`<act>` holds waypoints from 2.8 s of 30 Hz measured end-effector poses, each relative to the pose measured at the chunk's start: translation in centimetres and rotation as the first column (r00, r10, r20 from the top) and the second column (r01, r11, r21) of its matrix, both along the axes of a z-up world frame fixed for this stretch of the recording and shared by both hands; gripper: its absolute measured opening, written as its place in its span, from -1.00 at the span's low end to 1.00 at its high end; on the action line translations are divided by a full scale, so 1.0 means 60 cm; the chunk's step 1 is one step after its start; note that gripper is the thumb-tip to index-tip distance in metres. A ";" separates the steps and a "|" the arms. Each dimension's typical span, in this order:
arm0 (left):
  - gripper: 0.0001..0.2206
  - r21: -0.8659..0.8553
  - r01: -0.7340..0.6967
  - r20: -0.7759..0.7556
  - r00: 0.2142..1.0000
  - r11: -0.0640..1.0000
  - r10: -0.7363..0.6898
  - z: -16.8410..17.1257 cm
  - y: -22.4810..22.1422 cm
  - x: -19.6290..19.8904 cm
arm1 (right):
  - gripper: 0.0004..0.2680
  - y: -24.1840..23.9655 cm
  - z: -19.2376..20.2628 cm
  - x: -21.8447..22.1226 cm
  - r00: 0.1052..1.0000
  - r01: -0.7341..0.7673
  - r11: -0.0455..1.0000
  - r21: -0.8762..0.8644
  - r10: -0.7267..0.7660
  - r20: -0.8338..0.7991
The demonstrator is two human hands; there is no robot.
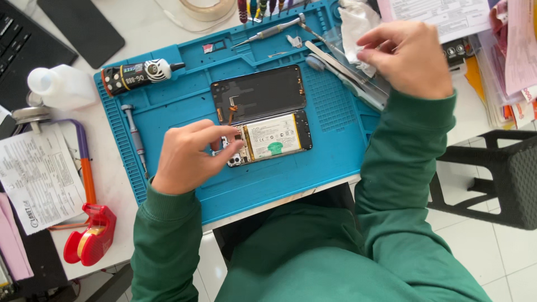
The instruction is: The person reassembles a smartphone by aligning the screen assembly with the phone body, securing internal components with a screwdriver, and snapping the back cover into place. The person then inspects the assembled phone from multiple angles.
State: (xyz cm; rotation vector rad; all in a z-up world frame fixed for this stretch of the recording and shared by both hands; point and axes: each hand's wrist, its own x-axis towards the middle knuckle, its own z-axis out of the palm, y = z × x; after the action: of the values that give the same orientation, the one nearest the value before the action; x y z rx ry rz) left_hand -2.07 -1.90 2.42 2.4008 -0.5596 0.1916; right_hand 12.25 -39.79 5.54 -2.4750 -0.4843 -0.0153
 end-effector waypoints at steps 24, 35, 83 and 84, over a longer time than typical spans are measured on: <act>-0.67 -0.576 -0.559 0.158 0.639 0.596 0.753 0.016 0.035 0.007 | -0.78 -0.120 0.025 -0.026 0.926 0.048 0.860 -0.507 0.152 0.345; -0.85 -0.662 -0.564 0.309 0.394 0.493 0.865 0.046 0.121 -0.038 | -0.84 -0.071 -0.045 -0.205 0.977 -0.109 0.987 -0.116 0.128 0.169; -0.80 -0.727 -0.474 -0.464 0.872 0.496 0.154 0.008 -0.129 -0.099 | -0.80 0.250 -0.091 -0.259 0.898 0.280 0.430 0.858 0.199 -0.393; -0.80 -0.738 -0.454 -0.439 0.885 0.499 0.155 0.012 -0.130 -0.098 | -0.75 0.248 -0.087 -0.256 0.864 0.338 0.358 0.870 0.248 -0.438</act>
State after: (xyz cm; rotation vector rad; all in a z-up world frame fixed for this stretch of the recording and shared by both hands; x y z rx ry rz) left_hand -7.95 -9.72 3.12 1.4908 0.1520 0.1638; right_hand -3.13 -24.92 0.34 -1.2066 -0.0725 0.2679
